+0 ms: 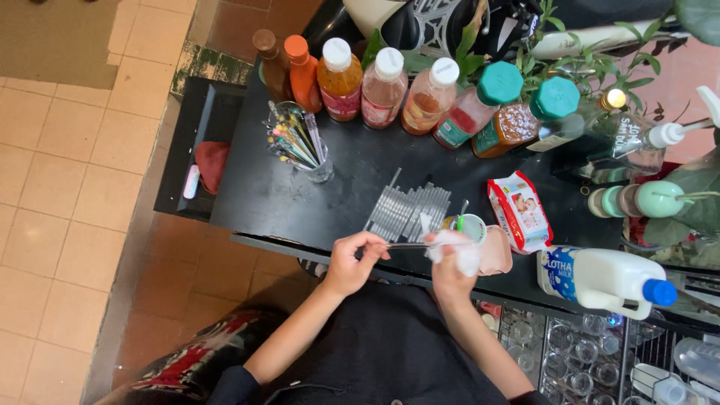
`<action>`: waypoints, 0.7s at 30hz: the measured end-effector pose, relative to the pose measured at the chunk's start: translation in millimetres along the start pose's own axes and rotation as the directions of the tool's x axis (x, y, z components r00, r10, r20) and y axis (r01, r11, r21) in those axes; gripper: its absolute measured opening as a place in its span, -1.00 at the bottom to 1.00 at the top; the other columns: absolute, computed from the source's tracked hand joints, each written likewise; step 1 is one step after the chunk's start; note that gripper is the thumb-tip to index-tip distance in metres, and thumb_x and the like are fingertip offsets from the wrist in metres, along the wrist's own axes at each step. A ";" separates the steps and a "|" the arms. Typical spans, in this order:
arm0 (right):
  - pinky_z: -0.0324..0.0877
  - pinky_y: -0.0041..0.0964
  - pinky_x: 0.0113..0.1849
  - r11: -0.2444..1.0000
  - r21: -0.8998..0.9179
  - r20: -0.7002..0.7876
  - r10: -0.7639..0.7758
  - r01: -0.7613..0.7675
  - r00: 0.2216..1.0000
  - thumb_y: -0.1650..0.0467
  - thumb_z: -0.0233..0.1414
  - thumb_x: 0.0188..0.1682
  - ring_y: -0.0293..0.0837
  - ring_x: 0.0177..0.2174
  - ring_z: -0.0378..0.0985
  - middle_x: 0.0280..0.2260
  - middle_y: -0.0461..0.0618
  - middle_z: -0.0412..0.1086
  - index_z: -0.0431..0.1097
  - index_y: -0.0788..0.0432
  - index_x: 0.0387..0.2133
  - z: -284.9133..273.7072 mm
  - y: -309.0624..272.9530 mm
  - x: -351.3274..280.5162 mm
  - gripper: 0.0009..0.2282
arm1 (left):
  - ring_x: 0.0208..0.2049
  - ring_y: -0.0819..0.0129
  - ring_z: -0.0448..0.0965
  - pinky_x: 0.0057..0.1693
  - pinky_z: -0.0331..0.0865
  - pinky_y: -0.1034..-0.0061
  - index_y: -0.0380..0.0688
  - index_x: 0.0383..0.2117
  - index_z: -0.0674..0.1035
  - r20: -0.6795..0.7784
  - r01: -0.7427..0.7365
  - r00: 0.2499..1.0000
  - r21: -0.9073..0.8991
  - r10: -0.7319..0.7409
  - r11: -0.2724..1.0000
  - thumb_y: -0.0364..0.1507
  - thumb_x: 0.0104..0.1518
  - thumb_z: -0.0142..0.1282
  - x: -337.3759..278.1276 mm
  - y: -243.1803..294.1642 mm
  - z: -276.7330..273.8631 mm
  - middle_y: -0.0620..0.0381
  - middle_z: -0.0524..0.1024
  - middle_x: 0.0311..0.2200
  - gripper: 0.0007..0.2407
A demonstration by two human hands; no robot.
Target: Cleaning a reusable metal straw using a wet wipe on a counter.
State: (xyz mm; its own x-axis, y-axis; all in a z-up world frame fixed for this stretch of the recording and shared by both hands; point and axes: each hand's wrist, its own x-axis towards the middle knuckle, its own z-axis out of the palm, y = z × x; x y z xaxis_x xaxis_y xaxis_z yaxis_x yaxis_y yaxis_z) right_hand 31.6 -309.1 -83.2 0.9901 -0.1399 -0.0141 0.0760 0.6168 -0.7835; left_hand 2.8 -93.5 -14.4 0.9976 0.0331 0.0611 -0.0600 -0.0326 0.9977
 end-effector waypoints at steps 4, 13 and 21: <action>0.46 -0.21 -0.08 0.874 -0.486 0.219 0.103 0.017 0.970 0.41 0.07 0.14 -0.09 -0.18 0.60 -0.16 0.18 0.56 0.47 0.38 -0.10 26.9 23.3 -18.1 -0.79 | -0.43 0.50 0.65 -0.23 0.48 0.64 -0.24 -0.39 0.66 0.023 -0.069 0.997 0.033 0.068 0.997 -0.43 0.25 0.18 6.7 5.0 -26.8 0.15 0.66 -0.47 -0.86; 0.46 -0.07 0.02 0.951 0.015 0.020 0.308 -0.308 0.951 0.45 0.04 0.06 -0.06 -0.09 0.58 -0.13 0.09 0.49 0.34 0.27 -0.03 88.8 47.4 -3.0 -0.76 | -0.54 0.41 0.53 -0.31 0.39 0.56 -0.26 -0.45 0.63 -0.012 -0.242 0.967 0.259 0.254 0.935 -0.53 0.01 0.37 7.7 42.9 -94.6 0.10 0.58 -0.52 -0.89; 0.39 -0.02 0.08 0.940 0.236 -0.087 0.274 -0.247 0.958 0.36 -0.05 0.18 -0.14 -0.11 0.47 -0.20 -0.01 0.43 0.32 0.15 -0.06 107.0 61.5 0.0 -0.84 | -0.53 0.50 0.52 -0.32 0.38 0.63 -0.25 -0.43 0.65 -0.055 -0.251 0.963 0.167 0.263 0.954 -0.61 -0.01 0.40 -1.2 28.2 -127.1 0.15 0.61 -0.48 -0.89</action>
